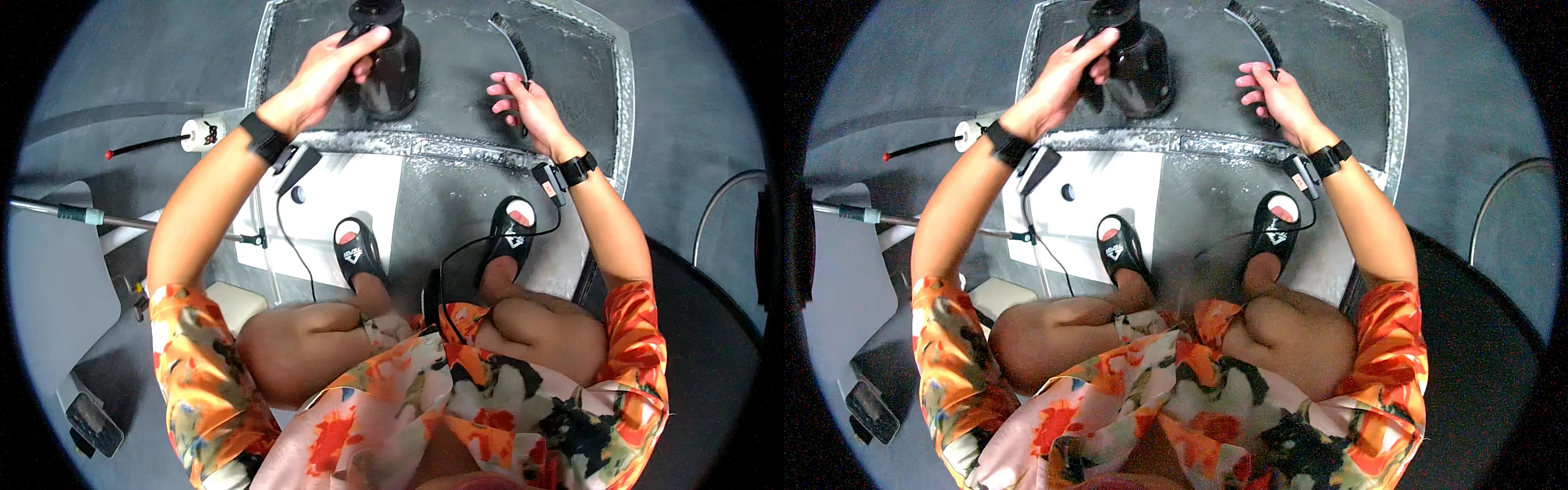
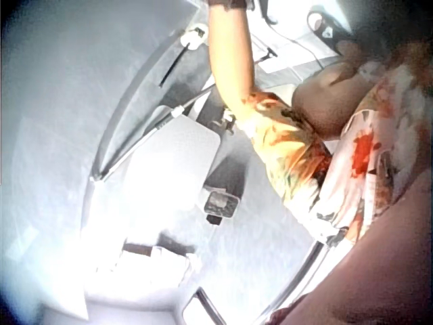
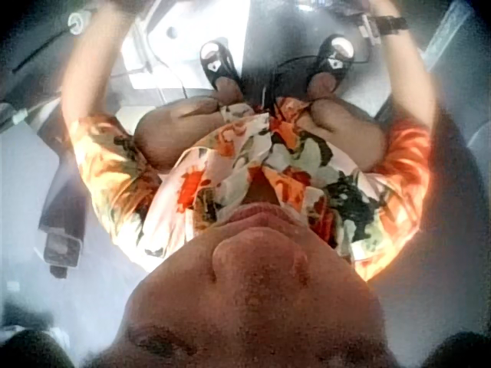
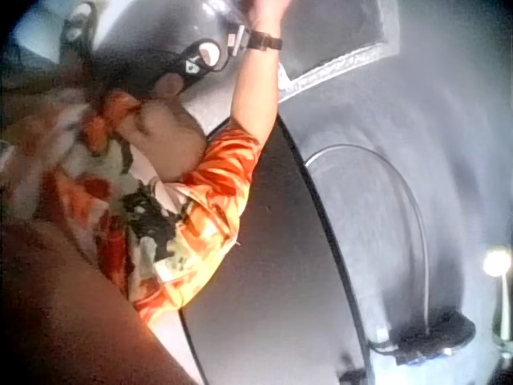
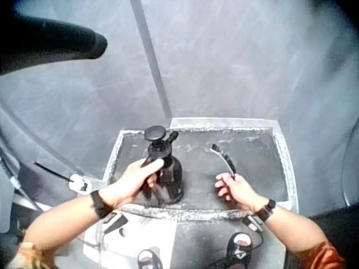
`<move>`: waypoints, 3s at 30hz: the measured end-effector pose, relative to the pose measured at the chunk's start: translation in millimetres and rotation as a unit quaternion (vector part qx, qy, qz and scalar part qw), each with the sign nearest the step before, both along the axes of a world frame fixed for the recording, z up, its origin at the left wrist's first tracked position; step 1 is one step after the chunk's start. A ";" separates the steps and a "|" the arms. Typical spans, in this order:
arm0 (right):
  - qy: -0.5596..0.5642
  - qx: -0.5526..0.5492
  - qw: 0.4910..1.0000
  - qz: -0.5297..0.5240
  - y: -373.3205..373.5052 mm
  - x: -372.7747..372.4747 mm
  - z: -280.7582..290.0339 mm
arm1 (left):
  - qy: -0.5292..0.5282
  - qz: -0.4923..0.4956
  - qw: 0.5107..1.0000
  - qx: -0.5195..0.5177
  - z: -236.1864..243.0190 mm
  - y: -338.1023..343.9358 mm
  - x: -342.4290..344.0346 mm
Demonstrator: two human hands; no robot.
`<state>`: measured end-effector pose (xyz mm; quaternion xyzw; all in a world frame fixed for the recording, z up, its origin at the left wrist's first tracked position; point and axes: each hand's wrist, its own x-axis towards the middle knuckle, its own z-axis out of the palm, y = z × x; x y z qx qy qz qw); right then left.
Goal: The person applies a cleaning solution from a pump sprayer to the edge of a glass pane and uses a scraper and a small brush to remove debris or old sealant from the frame.
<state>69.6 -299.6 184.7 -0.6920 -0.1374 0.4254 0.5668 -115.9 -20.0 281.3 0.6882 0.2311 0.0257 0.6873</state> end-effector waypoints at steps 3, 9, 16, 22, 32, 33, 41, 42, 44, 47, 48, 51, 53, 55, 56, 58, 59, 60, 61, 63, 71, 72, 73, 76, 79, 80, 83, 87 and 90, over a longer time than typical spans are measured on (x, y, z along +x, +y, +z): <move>0.014 0.018 1.000 -0.014 -3.2 6.1 -3.9 | -0.049 0.028 0.998 0.021 -48.2 11.9 47.2; 0.035 0.005 0.999 -0.037 -13.2 10.0 -4.9 | -0.083 0.064 0.994 0.013 -100.0 12.0 106.8; 0.008 -0.016 1.000 -0.026 -8.8 25.8 5.6 | -0.072 0.062 0.994 0.055 -106.9 2.8 109.5; -0.319 0.045 0.946 0.032 107.2 81.3 95.6 | -0.119 0.041 0.991 0.035 -115.1 7.9 102.8; -0.674 -0.121 0.713 0.150 250.5 50.4 182.4 | -0.143 0.131 0.950 0.245 -157.5 8.8 103.0; -0.690 -0.120 0.706 0.109 243.8 52.2 206.9 | -0.149 0.118 0.954 0.234 -152.5 1.5 113.8; -0.645 -0.145 0.749 0.045 264.7 53.0 171.2 | -0.132 0.096 0.967 0.196 -152.4 12.8 108.4; -0.630 -0.124 0.765 0.045 265.6 54.2 163.7 | -0.136 0.097 0.967 0.192 -152.8 13.5 108.3; -0.638 -0.121 0.759 0.052 266.2 65.9 137.9 | -0.139 0.095 0.969 0.179 -151.6 11.4 111.4; -0.630 -0.174 0.755 0.053 260.6 74.7 97.2 | -0.151 0.110 0.960 0.207 -146.1 6.8 119.5; -0.610 -0.181 0.770 0.047 263.1 71.6 97.1 | -0.124 0.112 0.968 0.187 -150.4 8.7 119.6; -0.595 -0.202 0.773 0.085 265.4 72.5 109.7 | -0.129 0.103 0.963 0.213 -146.2 11.3 122.2; -0.620 -0.192 0.752 0.116 261.0 67.9 140.1 | -0.098 0.111 0.965 0.217 -146.1 7.8 123.5; -0.660 -0.180 0.723 0.098 267.4 65.1 186.7 | -0.097 0.105 0.965 0.222 -144.3 13.4 114.1; -0.637 -0.181 0.741 0.112 276.7 51.9 222.1 | -0.088 0.103 0.966 0.220 -148.6 23.8 104.3; -0.654 -0.174 0.728 0.110 274.8 51.5 256.8 | -0.091 0.072 0.973 0.199 -152.0 26.1 106.8; -0.694 -0.149 0.698 0.097 274.6 58.6 260.4 | -0.098 0.079 0.972 0.197 -151.6 22.8 107.7; -0.653 -0.197 0.722 0.117 271.6 47.8 259.3 | -0.102 0.088 0.971 0.196 -151.7 18.2 106.8; -0.680 -0.170 0.708 0.089 270.8 52.3 233.9 | -0.105 0.098 0.970 0.197 -151.6 16.5 105.2; -0.657 -0.186 0.729 0.061 268.6 60.6 193.6 | -0.138 0.101 0.966 0.194 -156.3 14.5 115.3; -0.605 -0.225 0.759 0.082 278.2 80.6 88.7 | -0.130 0.097 0.969 0.187 -152.0 13.3 118.6; -0.617 -0.236 0.742 0.109 275.2 79.3 92.1 | -0.141 0.099 0.967 0.189 -152.1 11.9 118.6; -0.629 -0.250 0.724 0.134 269.1 79.0 96.6 | -0.154 0.099 0.965 0.189 -151.9 9.0 119.3; -0.681 -0.222 0.680 0.156 273.1 63.9 154.1 | -0.123 0.084 0.970 0.192 -150.9 12.4 115.0; -0.689 -0.173 0.687 0.152 293.5 52.1 231.7 | -0.094 0.076 0.977 0.174 -148.7 30.8 97.3; -0.698 -0.204 0.676 0.118 275.5 59.9 268.5 | -0.138 0.064 0.977 0.151 -134.4 7.1 125.2; -0.638 -0.212 0.735 0.093 276.7 55.1 266.8 | -0.158 0.084 0.973 0.146 -142.7 5.7 129.3; -0.623 -0.170 0.759 0.087 280.2 57.2 162.1 | -0.131 0.086 0.971 0.181 -151.5 18.1 112.0; -0.634 -0.178 0.749 0.075 270.3 69.9 105.7 | -0.111 0.080 0.977 0.161 -148.6 11.7 120.0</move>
